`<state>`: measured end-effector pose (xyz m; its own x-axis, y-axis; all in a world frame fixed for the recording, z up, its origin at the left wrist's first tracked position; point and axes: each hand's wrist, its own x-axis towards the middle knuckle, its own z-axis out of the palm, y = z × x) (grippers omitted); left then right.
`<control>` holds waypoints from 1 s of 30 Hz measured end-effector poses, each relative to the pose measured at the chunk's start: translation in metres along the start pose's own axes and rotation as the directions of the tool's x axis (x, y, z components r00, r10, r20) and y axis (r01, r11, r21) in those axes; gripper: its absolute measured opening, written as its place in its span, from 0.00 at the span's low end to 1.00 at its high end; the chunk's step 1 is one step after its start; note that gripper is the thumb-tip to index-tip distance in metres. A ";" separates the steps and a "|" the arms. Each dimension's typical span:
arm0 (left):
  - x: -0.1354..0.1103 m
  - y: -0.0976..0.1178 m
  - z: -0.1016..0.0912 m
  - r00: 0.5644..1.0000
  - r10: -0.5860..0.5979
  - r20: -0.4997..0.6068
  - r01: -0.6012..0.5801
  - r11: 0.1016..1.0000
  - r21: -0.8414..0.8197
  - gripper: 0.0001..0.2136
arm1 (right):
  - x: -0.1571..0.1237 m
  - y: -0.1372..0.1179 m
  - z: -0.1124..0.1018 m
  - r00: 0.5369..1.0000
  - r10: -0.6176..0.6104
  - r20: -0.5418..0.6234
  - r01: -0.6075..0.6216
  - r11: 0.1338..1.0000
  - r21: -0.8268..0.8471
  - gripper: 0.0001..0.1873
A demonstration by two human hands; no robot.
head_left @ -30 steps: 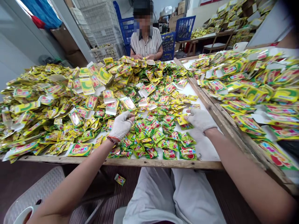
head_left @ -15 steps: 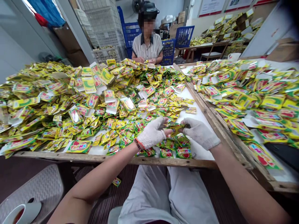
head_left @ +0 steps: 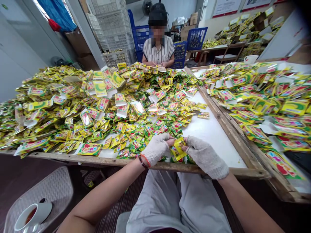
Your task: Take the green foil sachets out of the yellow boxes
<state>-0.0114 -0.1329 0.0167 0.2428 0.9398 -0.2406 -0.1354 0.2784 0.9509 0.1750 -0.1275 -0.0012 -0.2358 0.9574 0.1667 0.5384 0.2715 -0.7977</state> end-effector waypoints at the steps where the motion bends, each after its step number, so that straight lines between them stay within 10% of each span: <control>1: -0.002 -0.001 0.000 1.000 -0.006 0.012 0.007 0.998 -0.064 0.15 | -0.001 0.001 0.001 0.999 0.037 0.009 -0.037 0.999 0.036 0.17; 5: -0.008 -0.007 0.001 0.999 -0.032 0.035 0.039 0.972 -0.231 0.16 | -0.006 0.004 0.006 0.984 0.179 -0.012 -0.172 0.960 0.222 0.23; 14: -0.010 -0.020 -0.007 0.952 0.274 -0.139 -0.219 0.922 0.318 0.11 | -0.015 -0.005 0.012 0.957 0.200 -0.210 -0.159 0.967 0.197 0.16; 21: -0.021 -0.014 0.004 0.980 0.198 -0.003 -0.197 0.974 0.110 0.09 | -0.014 -0.013 0.012 0.977 0.163 -0.139 -0.126 0.962 0.240 0.13; 25: -0.029 -0.005 0.011 0.989 -0.009 0.149 0.014 0.999 -0.037 0.18 | -0.007 -0.018 0.009 0.975 0.008 -0.224 0.014 0.995 0.096 0.10; 30: -0.029 -0.012 0.015 0.999 0.004 -0.052 -0.015 0.980 -0.198 0.14 | -0.013 -0.026 0.005 0.887 0.040 -0.459 -0.040 0.999 0.010 0.12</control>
<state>-0.0028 -0.1659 0.0154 0.1919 0.9500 -0.2463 -0.3263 0.2985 0.8969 0.1596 -0.1472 0.0146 0.1841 0.9056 0.3820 0.5394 0.2318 -0.8095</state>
